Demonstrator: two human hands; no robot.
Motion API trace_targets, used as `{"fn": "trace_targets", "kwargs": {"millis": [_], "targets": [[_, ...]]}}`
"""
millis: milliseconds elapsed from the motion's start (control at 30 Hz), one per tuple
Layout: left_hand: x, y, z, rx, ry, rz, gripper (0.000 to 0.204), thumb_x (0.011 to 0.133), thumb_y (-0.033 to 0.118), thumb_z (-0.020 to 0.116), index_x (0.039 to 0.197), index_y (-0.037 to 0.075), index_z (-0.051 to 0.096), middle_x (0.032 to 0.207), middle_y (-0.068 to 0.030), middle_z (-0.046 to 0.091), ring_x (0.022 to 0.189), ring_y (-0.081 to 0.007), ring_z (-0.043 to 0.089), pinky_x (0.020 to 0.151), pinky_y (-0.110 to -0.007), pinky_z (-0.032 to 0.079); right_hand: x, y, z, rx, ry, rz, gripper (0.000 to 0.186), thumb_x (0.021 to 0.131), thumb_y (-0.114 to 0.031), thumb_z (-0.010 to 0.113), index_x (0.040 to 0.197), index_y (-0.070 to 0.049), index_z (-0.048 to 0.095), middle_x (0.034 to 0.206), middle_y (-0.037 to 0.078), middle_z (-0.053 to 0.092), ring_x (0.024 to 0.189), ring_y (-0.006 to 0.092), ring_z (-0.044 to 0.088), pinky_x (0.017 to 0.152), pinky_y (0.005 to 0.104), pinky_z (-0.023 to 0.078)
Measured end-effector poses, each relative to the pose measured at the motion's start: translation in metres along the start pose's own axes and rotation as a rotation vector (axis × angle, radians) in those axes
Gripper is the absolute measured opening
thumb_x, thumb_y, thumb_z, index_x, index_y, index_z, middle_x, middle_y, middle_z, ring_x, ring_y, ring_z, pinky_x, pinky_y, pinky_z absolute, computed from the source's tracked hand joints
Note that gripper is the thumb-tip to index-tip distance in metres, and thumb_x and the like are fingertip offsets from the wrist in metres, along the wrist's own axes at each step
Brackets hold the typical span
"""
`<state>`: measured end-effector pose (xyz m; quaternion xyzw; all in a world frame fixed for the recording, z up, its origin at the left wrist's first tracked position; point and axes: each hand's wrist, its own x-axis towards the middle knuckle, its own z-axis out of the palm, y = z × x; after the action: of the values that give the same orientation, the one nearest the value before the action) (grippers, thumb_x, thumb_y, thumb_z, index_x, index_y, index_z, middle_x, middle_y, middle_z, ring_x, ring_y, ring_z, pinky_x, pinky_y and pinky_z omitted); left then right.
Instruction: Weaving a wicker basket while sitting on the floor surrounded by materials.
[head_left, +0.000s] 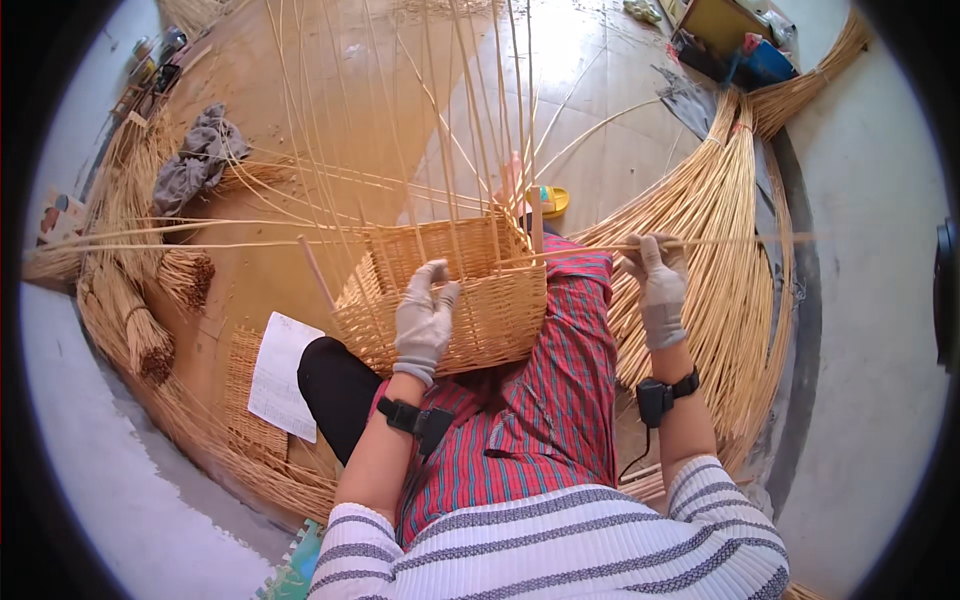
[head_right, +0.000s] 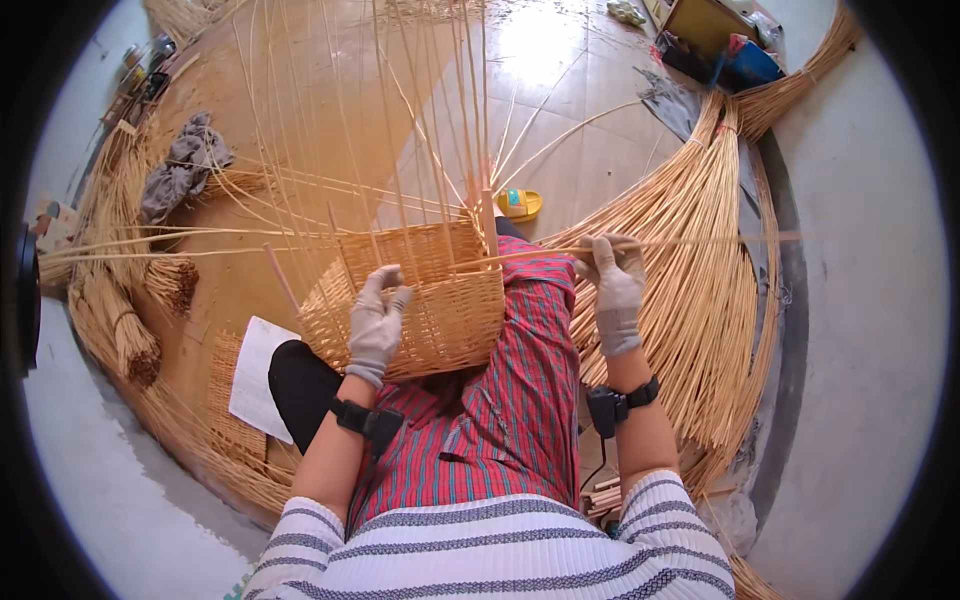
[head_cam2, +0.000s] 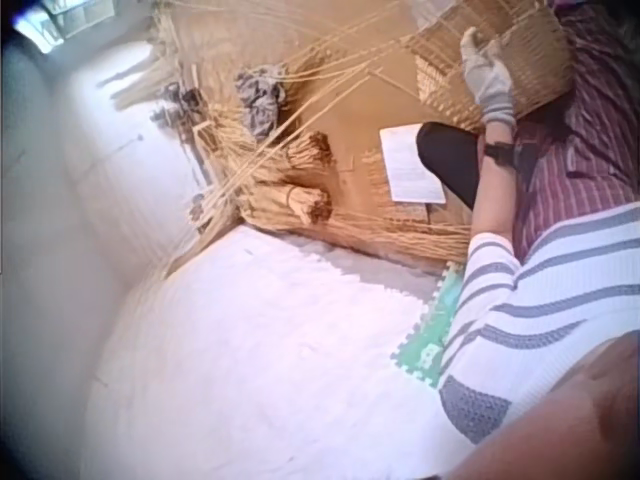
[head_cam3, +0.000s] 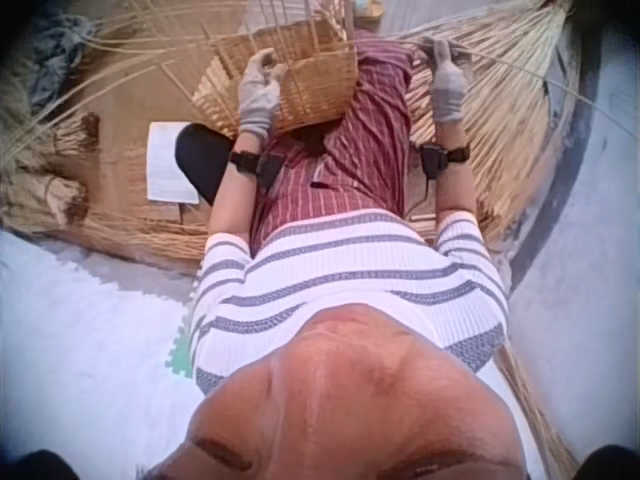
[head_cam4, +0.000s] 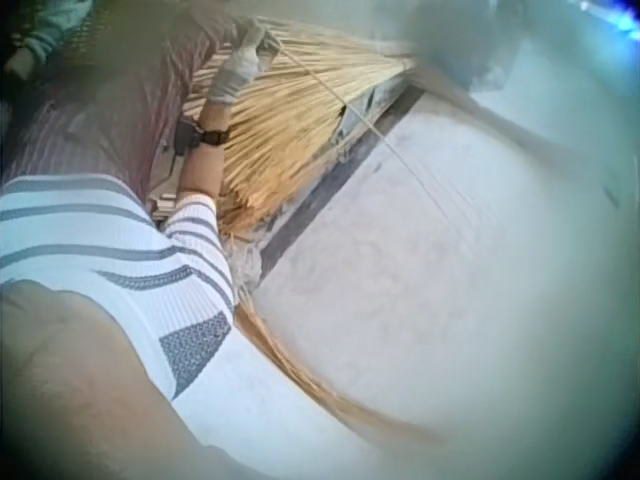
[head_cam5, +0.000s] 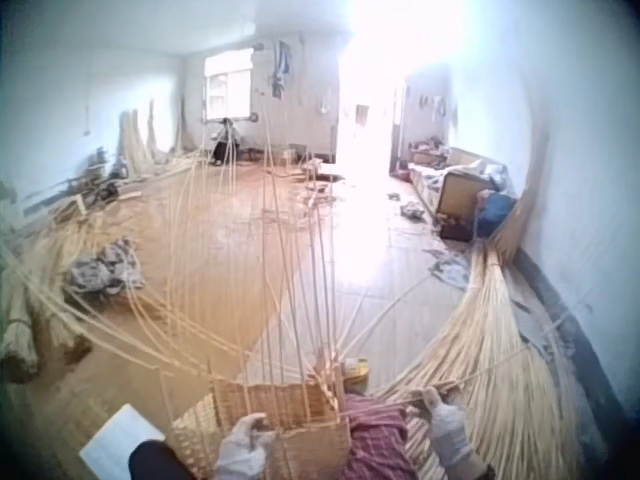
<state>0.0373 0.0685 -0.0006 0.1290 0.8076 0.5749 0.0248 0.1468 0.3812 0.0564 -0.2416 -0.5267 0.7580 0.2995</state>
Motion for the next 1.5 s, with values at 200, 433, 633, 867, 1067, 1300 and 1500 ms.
{"fn": "trace_targets", "kwargs": {"millis": [200,433,633,867,1067,1300,1500], "targets": [[-0.009,-0.004,0.013,0.282,-0.194,-0.137,0.080,0.093,0.009,0.070,0.160,0.016,0.028,0.139,-0.0118,0.064,0.112,-0.0299,0.069,0.090,-0.036,0.054,-0.018,0.058,-0.007,0.034,0.073,0.046,0.010,0.099,-0.013,0.067,0.105,-0.007,0.063,0.096,0.012,0.074,0.083,0.0210,0.074,0.067,0.0301,0.065],[0.002,-0.004,0.013,0.035,-0.111,-0.172,0.059,0.100,0.007,0.060,0.154,0.011,0.038,0.128,-0.0137,0.066,0.075,-0.0112,0.065,0.061,-0.027,0.056,-0.008,0.081,-0.012,0.057,0.014,0.274,0.011,0.100,-0.014,0.067,0.105,-0.007,0.060,0.097,0.011,0.073,0.084,0.0217,0.074,0.069,0.0326,0.065],[0.041,0.042,0.070,-0.289,-0.338,-0.494,0.034,0.104,0.021,0.059,0.134,0.005,0.055,0.107,-0.0118,0.067,0.064,-0.0182,0.070,0.051,-0.030,0.058,0.010,0.074,-0.011,0.023,-0.010,0.355,0.013,0.100,-0.014,0.066,0.106,-0.007,0.058,0.099,0.013,0.072,0.089,0.0229,0.073,0.071,0.0337,0.065],[0.029,0.011,0.089,-0.147,-0.383,-0.465,0.034,0.105,0.036,0.058,0.109,0.003,0.062,0.088,-0.0096,0.070,0.057,-0.0191,0.071,0.045,-0.031,0.057,0.069,0.040,0.073,-0.712,-0.340,-0.112,0.022,0.090,-0.010,0.070,0.109,-0.002,0.062,0.104,0.015,0.072,0.092,0.0181,0.071,0.085,0.0316,0.057],[0.035,0.010,0.091,-0.267,-0.356,-0.532,0.037,0.105,0.038,0.057,0.106,0.002,0.063,0.086,-0.0079,0.070,0.058,-0.0196,0.071,0.047,-0.031,0.057,0.117,0.064,0.143,-0.059,-0.384,0.159,0.040,0.090,0.005,0.059,0.126,-0.013,0.062,0.110,0.012,0.066,0.096,0.0178,0.067,0.071,0.0328,0.055],[0.030,0.009,0.090,-0.214,-0.375,-0.568,0.031,0.104,0.032,0.061,0.115,0.004,0.062,0.090,-0.0090,0.070,0.062,-0.0199,0.072,0.049,-0.032,0.057,0.075,0.140,0.000,0.162,0.082,0.286,0.052,0.083,0.018,0.050,0.122,-0.014,0.043,0.100,0.014,0.060,0.082,0.0279,0.068,0.059,0.0354,0.058],[0.019,0.052,0.086,0.486,0.057,0.348,0.060,0.098,0.026,0.066,0.151,0.011,0.041,0.102,-0.0143,0.071,0.100,-0.0322,0.071,0.081,-0.046,0.057,0.085,0.149,-0.016,0.469,0.129,0.371,0.020,0.093,0.007,0.056,0.108,-0.004,0.053,0.100,0.014,0.063,0.093,0.0327,0.069,0.076,0.0409,0.062]]}}
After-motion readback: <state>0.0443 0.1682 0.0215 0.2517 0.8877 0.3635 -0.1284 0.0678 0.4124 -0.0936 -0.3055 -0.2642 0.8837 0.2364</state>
